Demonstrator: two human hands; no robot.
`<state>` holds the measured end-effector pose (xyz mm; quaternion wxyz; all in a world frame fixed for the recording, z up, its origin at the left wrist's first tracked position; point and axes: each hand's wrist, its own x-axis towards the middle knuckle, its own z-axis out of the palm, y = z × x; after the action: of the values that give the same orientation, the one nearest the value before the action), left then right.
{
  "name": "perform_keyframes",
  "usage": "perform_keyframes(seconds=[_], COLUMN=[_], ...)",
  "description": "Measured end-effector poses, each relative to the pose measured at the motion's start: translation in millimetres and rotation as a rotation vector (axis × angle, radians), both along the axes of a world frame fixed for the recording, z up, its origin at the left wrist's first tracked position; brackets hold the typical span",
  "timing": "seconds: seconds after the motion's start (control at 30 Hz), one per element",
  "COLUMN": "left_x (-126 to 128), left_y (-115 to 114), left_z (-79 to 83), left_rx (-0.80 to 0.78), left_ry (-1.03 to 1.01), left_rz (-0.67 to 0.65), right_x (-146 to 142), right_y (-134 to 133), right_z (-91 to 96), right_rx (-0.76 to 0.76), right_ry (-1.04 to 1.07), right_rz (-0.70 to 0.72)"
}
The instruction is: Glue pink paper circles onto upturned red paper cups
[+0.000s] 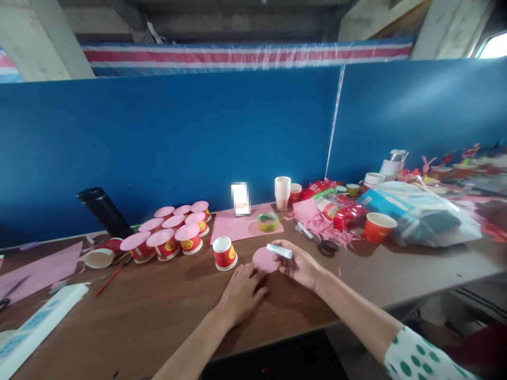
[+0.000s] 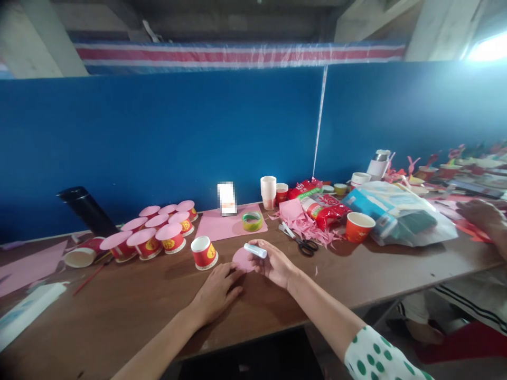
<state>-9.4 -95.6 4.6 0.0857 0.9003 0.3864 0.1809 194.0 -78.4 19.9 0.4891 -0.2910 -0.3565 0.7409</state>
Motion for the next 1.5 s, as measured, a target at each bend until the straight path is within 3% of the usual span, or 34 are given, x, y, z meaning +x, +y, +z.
perform_keyframes(seconds=[0.47,0.67,0.8,0.87,0.93,1.0,1.07,1.17,1.3,1.4,1.5], left_x=[-1,-3,2,11,23,33,36,26,1,-10,-13], left_y=[0,0,-2,-6,-11,-16,-18,-15,-6,2,8], left_z=[1.5,-0.3,3.9,10.4,18.4,24.6,25.5,15.5,0.2,-0.7,1.2], left_rx=[-0.026,-0.032,-0.073,-0.207,-0.452,-0.620,-0.653,-0.471,-0.084,0.040,0.067], left_ry=[0.004,-0.042,-0.273,-0.500,-0.763,-0.916,-0.972,-0.818,-0.435,-0.243,-0.114], left_rz=[0.031,0.036,0.038,0.090,0.159,0.105,0.060,0.147,0.071,0.050,0.010], right_x=[-13,-9,-8,-13,-19,-25,-27,-20,-6,-5,-10], right_y=[5,12,9,0,-12,-23,-30,-31,-21,-11,-2], right_z=[-4.8,-9.4,-5.3,0.2,7.0,13.5,18.7,23.2,21.4,12.4,0.2], right_rx=[0.096,0.077,0.077,0.123,0.188,0.240,0.250,0.254,0.306,0.339,0.407], right_ry=[0.120,0.198,0.208,0.179,0.167,0.149,0.101,0.037,-0.143,-0.385,-0.578], right_rz=[0.012,-0.054,-0.081,-0.064,-0.045,-0.035,-0.053,-0.132,-0.181,-0.224,-0.217])
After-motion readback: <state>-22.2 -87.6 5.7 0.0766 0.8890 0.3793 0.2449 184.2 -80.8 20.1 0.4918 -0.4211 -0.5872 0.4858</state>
